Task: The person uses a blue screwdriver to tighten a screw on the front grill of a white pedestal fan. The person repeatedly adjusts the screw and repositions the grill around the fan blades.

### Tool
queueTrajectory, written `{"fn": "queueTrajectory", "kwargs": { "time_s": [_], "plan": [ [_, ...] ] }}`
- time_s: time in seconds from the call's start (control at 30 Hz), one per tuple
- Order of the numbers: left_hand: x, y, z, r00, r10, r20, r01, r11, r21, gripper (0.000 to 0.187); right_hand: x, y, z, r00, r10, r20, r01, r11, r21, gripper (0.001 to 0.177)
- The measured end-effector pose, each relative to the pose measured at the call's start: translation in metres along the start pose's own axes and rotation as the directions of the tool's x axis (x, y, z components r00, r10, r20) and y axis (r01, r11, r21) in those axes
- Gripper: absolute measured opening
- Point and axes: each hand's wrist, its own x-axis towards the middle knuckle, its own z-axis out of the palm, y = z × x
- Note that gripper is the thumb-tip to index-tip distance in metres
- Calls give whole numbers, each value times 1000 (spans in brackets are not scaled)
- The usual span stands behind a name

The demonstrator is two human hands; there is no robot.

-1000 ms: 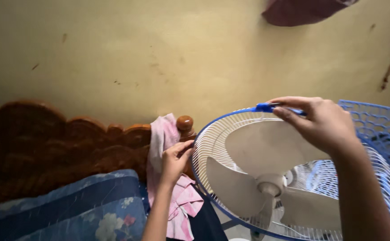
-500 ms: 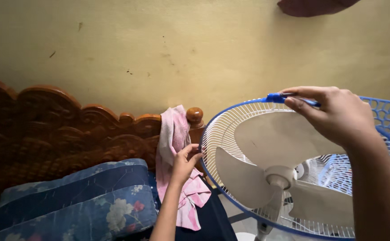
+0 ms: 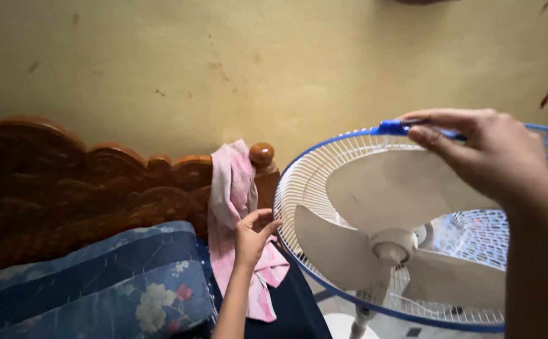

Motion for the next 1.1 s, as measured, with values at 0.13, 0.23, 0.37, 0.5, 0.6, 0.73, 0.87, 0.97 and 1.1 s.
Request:
{"fn": "queueTrajectory", "kwargs": {
  "time_s": [0.13, 0.23, 0.37, 0.5, 0.6, 0.73, 0.87, 0.97, 1.1],
  "plan": [
    [-5, 6, 7, 995, 47, -84, -43, 998, 56, 31, -1, 7, -2, 999, -32, -24, 36, 982, 186, 38],
    [-6, 12, 12, 997, 30, -72, -32, 999, -33, 30, -4, 14, -5, 995, -86, -41, 95, 918, 385, 39],
    [-8, 17, 13, 995, 61, -80, -65, 997, -40, 29, -5, 17, -6, 997, -67, -46, 77, 950, 302, 39],
    [-13, 25, 12, 992, 104, -69, -105, 994, -24, 28, -7, 13, -7, 994, -70, -82, 84, 978, 188, 40],
    [-13, 28, 12, 995, 66, -81, -51, 984, 170, 24, -8, 7, -4, 996, -50, -70, 57, 993, 103, 39],
    [-7, 26, 9, 998, 46, -43, -40, 988, 146, 21, -8, -2, 0, 988, -102, -113, 109, 992, 56, 40],
    [-11, 9, 3, 999, 23, -49, -16, 990, 141, 21, -10, -3, 1, 989, -101, -105, 106, 993, 44, 39],
    [-17, -7, 0, 998, 13, -63, 1, 978, 208, 22, -9, -1, -1, 992, -80, -99, 87, 993, 74, 39],
    [-24, -22, 3, 995, -83, -50, 87, 992, 89, 24, -12, 5, -2, 994, -66, -89, 77, 989, 124, 39]
  ]
}}
